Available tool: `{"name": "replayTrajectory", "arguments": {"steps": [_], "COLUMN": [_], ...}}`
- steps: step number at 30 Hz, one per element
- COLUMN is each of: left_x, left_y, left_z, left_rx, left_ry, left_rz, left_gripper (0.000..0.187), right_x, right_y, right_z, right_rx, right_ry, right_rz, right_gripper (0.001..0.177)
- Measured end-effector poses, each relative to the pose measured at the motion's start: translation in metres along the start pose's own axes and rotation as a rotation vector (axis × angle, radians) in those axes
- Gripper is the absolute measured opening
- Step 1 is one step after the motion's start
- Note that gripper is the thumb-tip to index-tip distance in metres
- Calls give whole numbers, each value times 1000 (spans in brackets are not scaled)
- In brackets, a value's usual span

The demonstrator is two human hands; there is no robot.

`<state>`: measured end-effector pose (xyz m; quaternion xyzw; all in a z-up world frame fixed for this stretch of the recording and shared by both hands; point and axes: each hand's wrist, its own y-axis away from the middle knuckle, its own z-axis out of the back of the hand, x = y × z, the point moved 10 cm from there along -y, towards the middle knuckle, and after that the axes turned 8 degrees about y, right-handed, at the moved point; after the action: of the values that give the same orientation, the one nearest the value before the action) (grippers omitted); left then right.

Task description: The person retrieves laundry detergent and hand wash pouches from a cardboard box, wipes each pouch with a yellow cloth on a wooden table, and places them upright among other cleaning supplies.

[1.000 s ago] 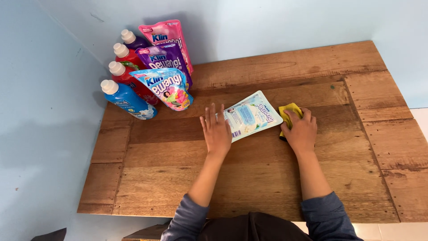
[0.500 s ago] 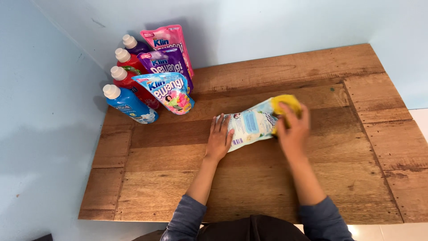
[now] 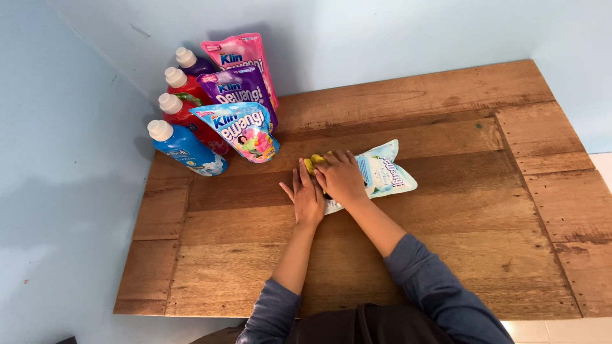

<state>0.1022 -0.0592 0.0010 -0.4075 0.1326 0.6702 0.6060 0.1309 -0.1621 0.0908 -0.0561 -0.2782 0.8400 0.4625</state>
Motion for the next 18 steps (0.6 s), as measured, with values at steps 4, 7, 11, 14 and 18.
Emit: {"name": "replayTrajectory", "arguments": {"steps": [4, 7, 11, 14, 18], "left_x": [2, 2, 7, 7, 8], "left_y": [0, 2, 1, 1, 1], "left_z": [-3, -3, -7, -7, -7], "left_rx": [55, 38, 75, 110, 57], "left_ry": [-55, -81, -100, -96, -39], "left_rz": [54, 30, 81, 109, 27], "left_gripper": [67, 71, 64, 67, 76], "right_x": [10, 11, 12, 8, 6], "right_y": [22, 42, 39, 20, -5], "right_z": [-3, 19, 25, 3, -18], "right_rx": [22, -31, -56, -39, 131], "right_ry": [3, -82, -51, -18, -33], "right_rz": [116, 118, 140, 119, 12], "right_gripper": [29, 27, 28, 30, 33]}}
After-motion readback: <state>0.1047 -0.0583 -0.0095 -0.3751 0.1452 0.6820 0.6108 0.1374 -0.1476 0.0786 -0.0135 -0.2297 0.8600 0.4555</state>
